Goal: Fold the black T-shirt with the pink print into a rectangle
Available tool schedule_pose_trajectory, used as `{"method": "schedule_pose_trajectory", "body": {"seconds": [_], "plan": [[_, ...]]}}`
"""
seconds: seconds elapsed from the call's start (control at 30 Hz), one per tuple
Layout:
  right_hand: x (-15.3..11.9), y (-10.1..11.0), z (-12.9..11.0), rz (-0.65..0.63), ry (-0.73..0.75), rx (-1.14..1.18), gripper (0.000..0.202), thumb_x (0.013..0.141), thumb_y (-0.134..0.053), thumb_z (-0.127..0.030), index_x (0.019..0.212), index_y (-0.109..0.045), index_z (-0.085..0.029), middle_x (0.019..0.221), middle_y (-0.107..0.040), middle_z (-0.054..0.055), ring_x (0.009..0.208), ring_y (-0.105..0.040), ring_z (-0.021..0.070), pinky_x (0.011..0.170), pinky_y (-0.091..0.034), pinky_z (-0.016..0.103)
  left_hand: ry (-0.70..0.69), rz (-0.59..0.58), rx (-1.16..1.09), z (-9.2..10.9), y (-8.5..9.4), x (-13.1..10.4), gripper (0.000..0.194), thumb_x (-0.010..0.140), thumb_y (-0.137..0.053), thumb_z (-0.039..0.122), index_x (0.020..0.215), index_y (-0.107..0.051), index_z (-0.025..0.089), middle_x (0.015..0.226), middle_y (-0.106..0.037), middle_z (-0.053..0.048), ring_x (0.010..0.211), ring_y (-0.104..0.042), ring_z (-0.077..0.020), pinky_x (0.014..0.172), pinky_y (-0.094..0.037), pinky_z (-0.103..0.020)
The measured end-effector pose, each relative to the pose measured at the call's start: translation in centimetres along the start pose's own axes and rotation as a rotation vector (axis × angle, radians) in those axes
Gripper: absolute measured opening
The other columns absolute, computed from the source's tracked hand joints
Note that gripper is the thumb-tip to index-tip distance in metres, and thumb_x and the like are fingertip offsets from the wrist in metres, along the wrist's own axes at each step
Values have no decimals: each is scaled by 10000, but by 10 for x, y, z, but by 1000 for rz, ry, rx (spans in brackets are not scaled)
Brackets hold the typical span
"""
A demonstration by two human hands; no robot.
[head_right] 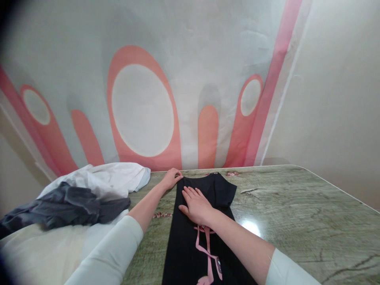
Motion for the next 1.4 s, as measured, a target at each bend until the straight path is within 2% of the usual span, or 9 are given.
{"method": "schedule_pose_trajectory", "body": {"seconds": [0.17, 0.37, 0.67, 0.87, 1.07, 1.27, 1.4], "plan": [[-1, 3, -1, 18, 7, -1, 635, 864, -302, -530, 1355, -320, -128, 1437, -240, 106, 1322, -180, 235, 1070, -128, 404, -60, -85, -63, 5, -1, 4, 294, 851, -401, 282, 833, -665, 156, 924, -642, -52, 939, -539, -167, 878, -388, -280], [-2, 5, -1, 29, 6, 7, 639, 863, -296, -537, 1354, -322, -131, 1434, -247, 104, 1321, -187, 234, 1070, -134, 402, -122, -203, -124, 4, 9, 7, 225, 763, -529, 285, 858, -677, 145, 866, -670, -33, 834, -583, -161, 807, -437, -253], [0, 2, 0, 24, -2, 12, 647, 861, -306, -532, 1360, -309, -119, 1434, -241, 112, 1319, -191, 236, 1068, -132, 400, -140, -147, -49, 0, 9, 4, 192, 788, -530, 279, 837, -663, 151, 941, -647, -50, 914, -563, -162, 857, -406, -252], [-1, 4, -2, 28, -3, 6, 661, 859, -286, -554, 1358, -315, -121, 1433, -246, 109, 1317, -198, 235, 1067, -140, 400, -137, -199, 50, 2, 4, 16, 215, 797, -505, 275, 784, -668, 136, 816, -666, -48, 786, -582, -156, 750, -427, -229], [-1, 4, -2, 32, 0, -7, 657, 862, -289, -543, 1358, -312, -112, 1432, -245, 114, 1317, -197, 240, 1068, -139, 405, -143, -236, 170, 6, 8, 28, 175, 772, -539, 265, 781, -682, 165, 828, -672, -61, 814, -584, -178, 777, -416, -257], [0, 3, 0, 36, 0, -17, 634, 863, -306, -521, 1354, -322, -120, 1432, -252, 107, 1318, -195, 234, 1069, -135, 403, -151, -201, 260, 22, 15, 16, 154, 791, -519, 238, 774, -653, 163, 867, -632, -87, 912, -550, -215, 836, -403, -310], [-1, 3, 0, 48, 2, -5, 631, 862, -323, -511, 1352, -323, -114, 1429, -258, 114, 1316, -199, 235, 1070, -133, 401, -169, -38, 244, 48, 24, -7, 189, 848, -435, 224, 958, -577, 165, 1027, -557, -87, 1001, -502, -199, 898, -378, -329]]}}
Point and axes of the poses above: each hand's wrist, its own x-axis towards the middle knuckle, its own y-axis out of the back of the hand, z = x × y, the point moved 8 cm from there along x, towards the middle knuckle
